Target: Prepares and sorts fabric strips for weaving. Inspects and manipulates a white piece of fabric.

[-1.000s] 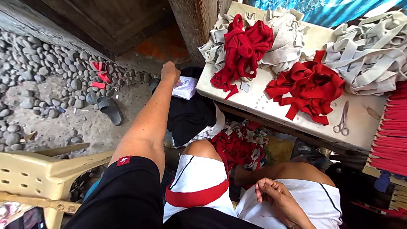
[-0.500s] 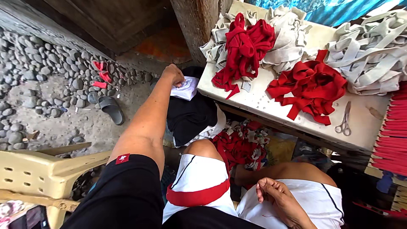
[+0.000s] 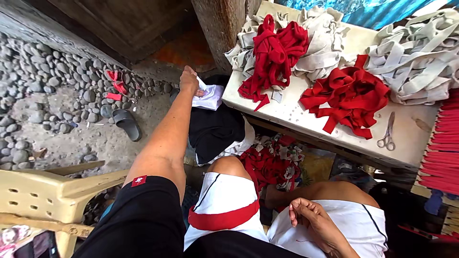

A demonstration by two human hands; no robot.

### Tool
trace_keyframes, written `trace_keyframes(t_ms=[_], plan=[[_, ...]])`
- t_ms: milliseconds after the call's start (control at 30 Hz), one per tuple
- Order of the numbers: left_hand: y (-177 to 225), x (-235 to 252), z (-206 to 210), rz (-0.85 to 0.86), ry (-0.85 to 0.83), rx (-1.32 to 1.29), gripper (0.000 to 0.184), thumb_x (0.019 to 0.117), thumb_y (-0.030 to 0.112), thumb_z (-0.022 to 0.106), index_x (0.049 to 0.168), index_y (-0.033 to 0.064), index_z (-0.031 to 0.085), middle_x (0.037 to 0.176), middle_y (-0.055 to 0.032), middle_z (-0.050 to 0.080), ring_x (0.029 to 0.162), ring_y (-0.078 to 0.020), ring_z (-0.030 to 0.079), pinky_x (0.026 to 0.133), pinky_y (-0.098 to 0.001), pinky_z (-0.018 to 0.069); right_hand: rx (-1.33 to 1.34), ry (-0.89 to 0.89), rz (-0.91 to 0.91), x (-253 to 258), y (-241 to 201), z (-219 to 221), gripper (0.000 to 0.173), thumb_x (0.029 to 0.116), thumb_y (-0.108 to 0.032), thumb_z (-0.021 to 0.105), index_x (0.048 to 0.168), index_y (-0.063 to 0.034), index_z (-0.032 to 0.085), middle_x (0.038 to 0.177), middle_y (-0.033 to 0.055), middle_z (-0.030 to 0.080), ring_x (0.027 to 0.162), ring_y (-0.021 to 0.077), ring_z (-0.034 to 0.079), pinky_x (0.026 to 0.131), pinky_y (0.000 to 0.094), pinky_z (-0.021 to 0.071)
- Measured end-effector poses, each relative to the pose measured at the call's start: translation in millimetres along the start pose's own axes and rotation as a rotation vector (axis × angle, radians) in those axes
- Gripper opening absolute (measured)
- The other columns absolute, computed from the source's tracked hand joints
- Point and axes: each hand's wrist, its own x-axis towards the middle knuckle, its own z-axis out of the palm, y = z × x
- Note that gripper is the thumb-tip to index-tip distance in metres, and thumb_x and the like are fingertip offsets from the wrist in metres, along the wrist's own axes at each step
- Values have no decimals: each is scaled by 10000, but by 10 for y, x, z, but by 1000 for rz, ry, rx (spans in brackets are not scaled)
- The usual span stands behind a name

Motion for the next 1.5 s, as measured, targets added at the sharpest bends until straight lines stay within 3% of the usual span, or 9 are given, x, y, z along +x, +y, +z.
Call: trace_keyframes(t_ms=[133, 233, 467, 600, 733, 1000, 1200, 1333, 1500], plan=[[-45, -69, 12, -55, -2, -307, 337, 1133, 222, 354, 1416, 46, 410, 1283, -233, 544, 900, -280, 684, 740, -437, 599, -7, 1, 5, 8, -2, -6, 277, 1046, -119, 474, 926, -23, 704, 756, 73, 700, 647, 126, 673, 650, 277, 592], [-95, -94, 3, -73, -25, -396, 334, 1121, 221, 405, 1394, 34, 454, 1151, -175, 545, 743, -189, 616, 660, -344, 567, -31, -7, -1, 14, 1, -10, 273, 1048, -128, 471, 937, -31, 701, 770, 59, 700, 657, 118, 670, 659, 275, 589], [48, -237, -133, 395, 281, 64, 309, 1073, 162, 456, 1231, -73, 580, 1272, -274, 621, 1229, -393, 601, 1065, -522, 448, -16, 4, -5, 19, 4, -2, 274, 1047, -123, 482, 922, -22, 704, 761, 66, 700, 654, 118, 671, 655, 271, 589], [-15, -213, -55, 561, 457, -120, 291, 1068, 133, 446, 1161, -103, 590, 1172, -255, 646, 1118, -296, 639, 1005, -368, 477, -17, 10, -2, 10, -1, 1, 264, 1044, -126, 493, 930, -27, 709, 767, 69, 704, 655, 119, 674, 655, 270, 590], [-98, -243, -21, 520, 311, -179, 292, 1064, 161, 485, 1187, -90, 570, 1051, -215, 654, 901, -232, 673, 860, -380, 546, -19, 21, 1, 5, 4, 1, 262, 1041, -127, 497, 926, -26, 709, 761, 68, 701, 650, 117, 670, 651, 268, 588], [-129, -438, -101, 726, 501, -65, 260, 1034, 113, 494, 1061, -104, 636, 1106, -255, 664, 1057, -306, 652, 963, -373, 493, -21, 14, 1, 6, 5, 7, 264, 1040, -131, 495, 929, -27, 711, 766, 68, 704, 656, 119, 672, 653, 267, 588], [-71, -528, -177, 874, 689, -174, 223, 1025, 69, 516, 995, -99, 660, 1017, -220, 694, 972, -245, 678, 891, -309, 523, -32, 11, -6, -2, 5, 13, 262, 1040, -135, 492, 937, -36, 712, 764, 57, 704, 655, 115, 672, 659, 273, 590], [-83, -619, -236, 647, 363, 2, 292, 1046, 105, 468, 1118, -131, 623, 1141, -293, 666, 1107, -373, 660, 1019, -466, 492, -30, 23, 3, -16, 18, 21, 269, 1043, -129, 482, 932, -28, 705, 758, 62, 700, 649, 122, 670, 656, 279, 592], [86, -667, -219, 672, 390, -42, 269, 1037, 117, 492, 1106, -106, 626, 1112, -260, 673, 1051, -307, 670, 966, -404, 508, -25, 22, -7, -15, 29, 16, 271, 1043, -128, 480, 933, -30, 708, 756, 60, 702, 649, 120, 673, 655, 278, 593]])
